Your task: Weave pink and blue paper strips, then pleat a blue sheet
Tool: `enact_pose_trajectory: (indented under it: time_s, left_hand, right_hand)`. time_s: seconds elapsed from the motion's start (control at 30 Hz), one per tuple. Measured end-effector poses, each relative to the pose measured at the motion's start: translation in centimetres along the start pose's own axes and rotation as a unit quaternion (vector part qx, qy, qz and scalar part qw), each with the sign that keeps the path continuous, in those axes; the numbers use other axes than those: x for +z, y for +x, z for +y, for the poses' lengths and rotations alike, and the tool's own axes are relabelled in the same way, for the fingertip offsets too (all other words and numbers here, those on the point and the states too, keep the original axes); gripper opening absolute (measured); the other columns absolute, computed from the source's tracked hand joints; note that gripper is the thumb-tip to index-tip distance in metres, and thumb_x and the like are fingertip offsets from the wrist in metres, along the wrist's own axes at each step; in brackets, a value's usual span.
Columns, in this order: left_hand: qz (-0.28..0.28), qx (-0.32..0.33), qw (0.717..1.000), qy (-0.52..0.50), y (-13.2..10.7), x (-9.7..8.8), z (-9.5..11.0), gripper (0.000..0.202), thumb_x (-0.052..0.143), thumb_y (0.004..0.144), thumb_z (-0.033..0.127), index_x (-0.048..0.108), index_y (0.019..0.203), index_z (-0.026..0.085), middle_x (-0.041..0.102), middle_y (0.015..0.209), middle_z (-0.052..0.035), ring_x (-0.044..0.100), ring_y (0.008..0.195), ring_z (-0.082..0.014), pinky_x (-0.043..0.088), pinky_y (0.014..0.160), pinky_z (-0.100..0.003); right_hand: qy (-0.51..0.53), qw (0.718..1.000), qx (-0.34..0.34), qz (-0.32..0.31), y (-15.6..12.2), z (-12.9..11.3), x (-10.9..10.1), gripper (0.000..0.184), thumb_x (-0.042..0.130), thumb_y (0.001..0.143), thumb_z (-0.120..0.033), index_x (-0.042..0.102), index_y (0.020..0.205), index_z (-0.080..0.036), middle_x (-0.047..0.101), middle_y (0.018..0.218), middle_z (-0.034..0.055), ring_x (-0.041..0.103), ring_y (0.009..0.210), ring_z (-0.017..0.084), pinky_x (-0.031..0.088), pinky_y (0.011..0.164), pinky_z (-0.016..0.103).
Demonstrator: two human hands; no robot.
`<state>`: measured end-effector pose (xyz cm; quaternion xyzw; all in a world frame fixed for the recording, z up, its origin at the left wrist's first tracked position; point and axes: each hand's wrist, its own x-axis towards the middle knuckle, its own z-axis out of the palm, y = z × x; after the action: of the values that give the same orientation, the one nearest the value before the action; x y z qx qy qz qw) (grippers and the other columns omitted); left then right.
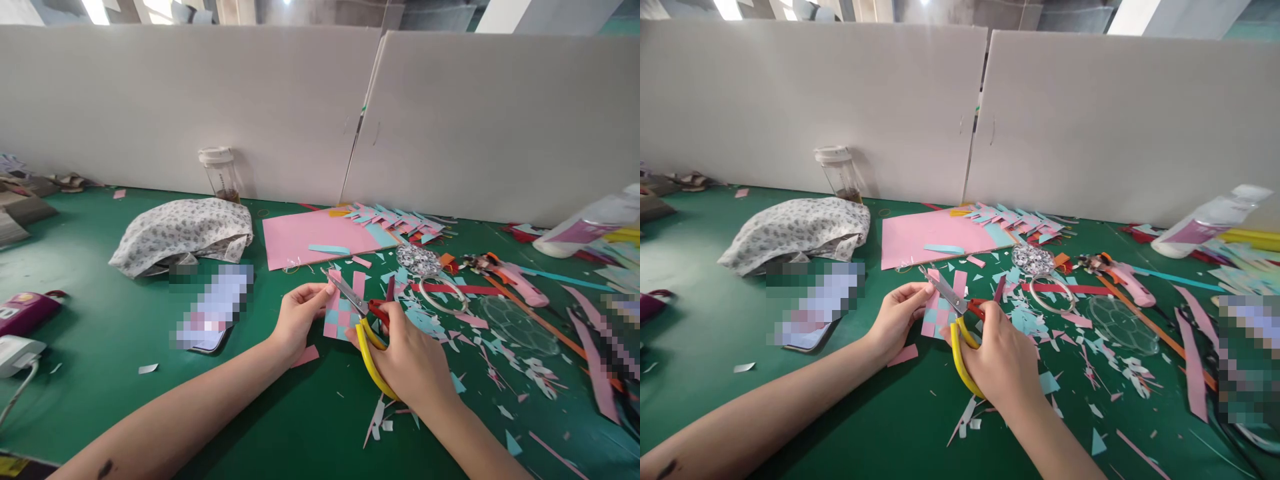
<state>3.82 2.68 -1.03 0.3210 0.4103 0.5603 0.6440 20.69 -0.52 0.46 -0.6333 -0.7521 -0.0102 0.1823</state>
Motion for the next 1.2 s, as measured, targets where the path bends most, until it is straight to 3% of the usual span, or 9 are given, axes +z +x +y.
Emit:
enact_pose_trajectory:
  time_s: [0.2, 0.4, 0.6, 0.8, 1.03, 1.2]
  left_hand:
    - [-0.001, 0.0, 1.0, -0.001, 0.1, -0.1, -0.2, 0.026, 0.073, 0.067, 0.038, 0.068, 0.078, 0.016, 0.064, 0.076, -0.0013, 0.056, 0.067, -0.0082, 0.04, 0.06, -0.019]
    - [0.019, 0.002, 1.0, -0.004, 0.1, -0.1, -0.1, 0.027, 0.073, 0.067, 0.039, 0.068, 0.079, 0.015, 0.061, 0.073, -0.0001, 0.052, 0.064, -0.0066, 0.039, 0.059, -0.019]
    - [0.039, 0.005, 0.999, -0.016, 0.2, 0.0, -0.2, 0.029, 0.074, 0.065, 0.041, 0.067, 0.077, 0.015, 0.061, 0.072, -0.0008, 0.054, 0.064, -0.0088, 0.042, 0.061, -0.022]
    - [0.051, 0.024, 0.998, -0.017, 0.4, -0.1, -0.4, 0.029, 0.074, 0.065, 0.039, 0.067, 0.078, 0.014, 0.062, 0.076, -0.0024, 0.054, 0.068, -0.0096, 0.042, 0.063, -0.022]
    - [0.048, 0.044, 0.998, -0.011, 0.4, -0.2, -0.7, 0.029, 0.073, 0.067, 0.039, 0.066, 0.081, 0.015, 0.063, 0.077, -0.0032, 0.056, 0.07, -0.011, 0.044, 0.064, -0.022]
    - [0.049, 0.04, 0.998, -0.009, 0.4, -0.3, -0.8, 0.03, 0.072, 0.067, 0.04, 0.067, 0.083, 0.016, 0.065, 0.082, -0.0043, 0.057, 0.072, -0.0116, 0.044, 0.064, -0.022]
  right_hand:
    - [0.004, 1.0, 0.006, -0.008, 0.2, 0.0, -0.4, 0.041, 0.046, 0.078, -0.054, 0.044, 0.096, -0.017, 0.063, 0.065, 0.0049, 0.059, 0.048, 0.021, 0.035, 0.038, 0.026]
    - [0.009, 0.997, 0.072, -0.009, 0.4, 0.2, -1.7, 0.041, 0.041, 0.079, -0.058, 0.04, 0.09, -0.02, 0.058, 0.055, 0.0009, 0.055, 0.041, 0.02, 0.033, 0.036, 0.026]
    - [0.037, 0.995, 0.052, -0.071, 0.0, -0.3, -2.1, 0.036, 0.045, 0.077, -0.059, 0.034, 0.08, -0.024, 0.052, 0.045, -0.0031, 0.052, 0.035, 0.019, 0.034, 0.035, 0.026]
    - [0.046, 0.993, 0.105, 0.005, 0.5, 0.6, -3.2, 0.042, 0.047, 0.075, -0.061, 0.038, 0.088, -0.023, 0.058, 0.051, -0.0004, 0.057, 0.039, 0.021, 0.035, 0.033, 0.025]
    - [-0.019, 0.999, 0.036, -0.025, -0.2, -0.6, -1.5, 0.039, 0.045, 0.077, -0.058, 0.038, 0.088, -0.021, 0.059, 0.055, 0.002, 0.057, 0.042, 0.022, 0.034, 0.035, 0.027]
    - [-0.028, 0.998, 0.033, -0.05, -0.3, -0.9, -1.0, 0.036, 0.041, 0.08, -0.057, 0.035, 0.085, -0.021, 0.056, 0.052, 0.0005, 0.056, 0.04, 0.021, 0.031, 0.034, 0.025]
